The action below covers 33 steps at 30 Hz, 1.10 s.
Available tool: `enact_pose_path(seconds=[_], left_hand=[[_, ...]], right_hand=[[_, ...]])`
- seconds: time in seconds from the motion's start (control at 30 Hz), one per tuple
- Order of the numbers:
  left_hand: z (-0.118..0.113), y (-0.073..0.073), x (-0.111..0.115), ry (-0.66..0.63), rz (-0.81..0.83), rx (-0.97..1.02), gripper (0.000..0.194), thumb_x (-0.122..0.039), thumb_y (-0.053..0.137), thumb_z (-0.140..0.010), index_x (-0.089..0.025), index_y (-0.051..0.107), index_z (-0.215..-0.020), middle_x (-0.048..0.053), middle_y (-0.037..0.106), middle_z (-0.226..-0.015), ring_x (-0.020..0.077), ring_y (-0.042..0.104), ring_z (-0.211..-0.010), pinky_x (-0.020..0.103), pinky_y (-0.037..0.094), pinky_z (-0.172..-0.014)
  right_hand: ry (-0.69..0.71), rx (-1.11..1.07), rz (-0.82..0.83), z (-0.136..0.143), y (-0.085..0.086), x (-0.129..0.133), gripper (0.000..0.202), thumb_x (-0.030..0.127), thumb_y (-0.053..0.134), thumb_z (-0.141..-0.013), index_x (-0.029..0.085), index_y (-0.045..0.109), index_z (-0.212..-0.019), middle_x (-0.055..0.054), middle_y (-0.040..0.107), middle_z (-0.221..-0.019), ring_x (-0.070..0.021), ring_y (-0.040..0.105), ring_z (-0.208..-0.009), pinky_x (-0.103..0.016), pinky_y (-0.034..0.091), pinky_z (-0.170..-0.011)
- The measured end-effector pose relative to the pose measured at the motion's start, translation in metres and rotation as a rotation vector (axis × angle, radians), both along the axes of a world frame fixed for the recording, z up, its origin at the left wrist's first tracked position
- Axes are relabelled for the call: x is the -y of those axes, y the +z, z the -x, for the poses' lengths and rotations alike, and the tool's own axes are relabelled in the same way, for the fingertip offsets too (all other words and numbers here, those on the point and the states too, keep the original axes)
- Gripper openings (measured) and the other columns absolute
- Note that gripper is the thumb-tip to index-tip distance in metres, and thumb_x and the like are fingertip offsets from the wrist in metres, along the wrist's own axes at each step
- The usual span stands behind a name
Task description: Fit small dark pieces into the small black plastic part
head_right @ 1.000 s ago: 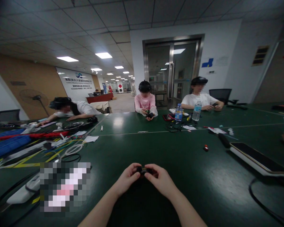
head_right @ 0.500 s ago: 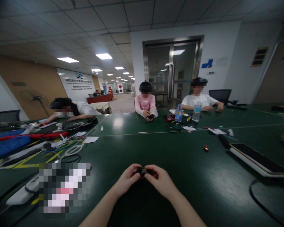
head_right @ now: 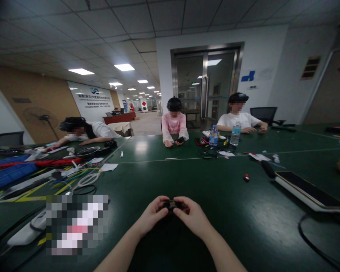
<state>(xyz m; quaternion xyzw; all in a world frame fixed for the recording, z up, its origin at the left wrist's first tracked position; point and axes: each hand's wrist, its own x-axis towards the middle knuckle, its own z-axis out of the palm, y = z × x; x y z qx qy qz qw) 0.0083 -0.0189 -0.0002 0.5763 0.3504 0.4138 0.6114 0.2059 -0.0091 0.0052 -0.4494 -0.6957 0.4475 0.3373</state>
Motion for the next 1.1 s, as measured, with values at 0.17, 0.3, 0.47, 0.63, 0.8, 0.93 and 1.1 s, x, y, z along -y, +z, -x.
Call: enact_pose_path(seconds=[0.17, 0.3, 0.47, 0.63, 0.8, 0.93, 1.1], left_hand=[[0.000, -0.003, -0.001, 0.007, -0.004, 0.011, 0.041, -0.029, 0.067, -0.076, -0.018, 0.048, -0.111, 0.007, 0.060, -0.102, 0.0211, 0.057, -0.095, 0.035, 0.042, -0.084], [-0.001, -0.003, 0.000, 0.014, 0.031, 0.057, 0.062, -0.029, 0.072, -0.072, -0.021, 0.038, -0.123, 0.010, 0.059, -0.110, 0.0237, 0.056, -0.102, 0.039, 0.040, -0.090], [-0.001, -0.007, -0.003, 0.017, 0.029, 0.056, 0.070, -0.027, 0.074, -0.068, -0.018, 0.036, -0.126, 0.013, 0.057, -0.113, 0.0260, 0.055, -0.104, 0.041, 0.039, -0.092], [-0.001, -0.008, -0.003, 0.020, 0.001, 0.030, 0.058, -0.026, 0.072, -0.071, -0.019, 0.042, -0.120, 0.010, 0.059, -0.108, 0.0243, 0.056, -0.102, 0.040, 0.040, -0.090], [0.000, -0.011, -0.004, 0.023, -0.014, -0.005, 0.041, -0.024, 0.071, -0.072, -0.019, 0.050, -0.106, 0.005, 0.060, -0.100, 0.0208, 0.057, -0.093, 0.036, 0.043, -0.084], [0.001, -0.011, -0.004, 0.023, -0.014, -0.024, 0.040, -0.023, 0.071, -0.072, -0.020, 0.049, -0.105, 0.004, 0.059, -0.097, 0.0185, 0.057, -0.089, 0.032, 0.043, -0.080], [-0.002, -0.004, -0.001, 0.016, 0.017, -0.014, 0.039, -0.022, 0.070, -0.072, -0.019, 0.049, -0.104, 0.002, 0.059, -0.093, 0.0176, 0.057, -0.086, 0.031, 0.043, -0.076]], right_hand=[[0.004, -0.032, -0.007, 0.000, -0.002, 0.000, 0.034, 0.029, 0.061, -0.077, 0.023, 0.058, -0.111, -0.004, 0.065, -0.105, -0.0221, 0.061, -0.095, -0.036, 0.049, -0.083], [0.006, -0.058, -0.011, 0.001, -0.001, -0.001, 0.034, 0.028, 0.060, -0.077, 0.023, 0.058, -0.110, -0.004, 0.065, -0.106, -0.0230, 0.060, -0.097, -0.037, 0.048, -0.085], [0.009, -0.075, -0.016, 0.002, 0.001, 0.000, 0.034, 0.028, 0.061, -0.077, 0.022, 0.059, -0.110, -0.005, 0.065, -0.107, -0.0234, 0.060, -0.099, -0.037, 0.047, -0.086], [0.016, -0.056, -0.003, 0.001, 0.001, 0.001, 0.034, 0.030, 0.062, -0.077, 0.023, 0.059, -0.110, -0.004, 0.064, -0.107, -0.0232, 0.060, -0.098, -0.036, 0.048, -0.085], [0.019, -0.019, 0.026, 0.001, 0.004, 0.003, 0.032, 0.034, 0.061, -0.078, 0.024, 0.061, -0.108, -0.004, 0.064, -0.104, -0.0218, 0.061, -0.092, -0.034, 0.049, -0.079], [0.027, 0.003, 0.040, 0.003, 0.003, 0.002, 0.030, 0.036, 0.060, -0.079, 0.022, 0.062, -0.106, -0.004, 0.065, -0.101, -0.0205, 0.061, -0.087, -0.033, 0.050, -0.076], [0.028, 0.002, 0.041, 0.003, 0.003, 0.002, 0.031, 0.038, 0.061, -0.078, 0.023, 0.062, -0.105, -0.003, 0.065, -0.100, -0.0207, 0.061, -0.086, -0.033, 0.050, -0.075]])
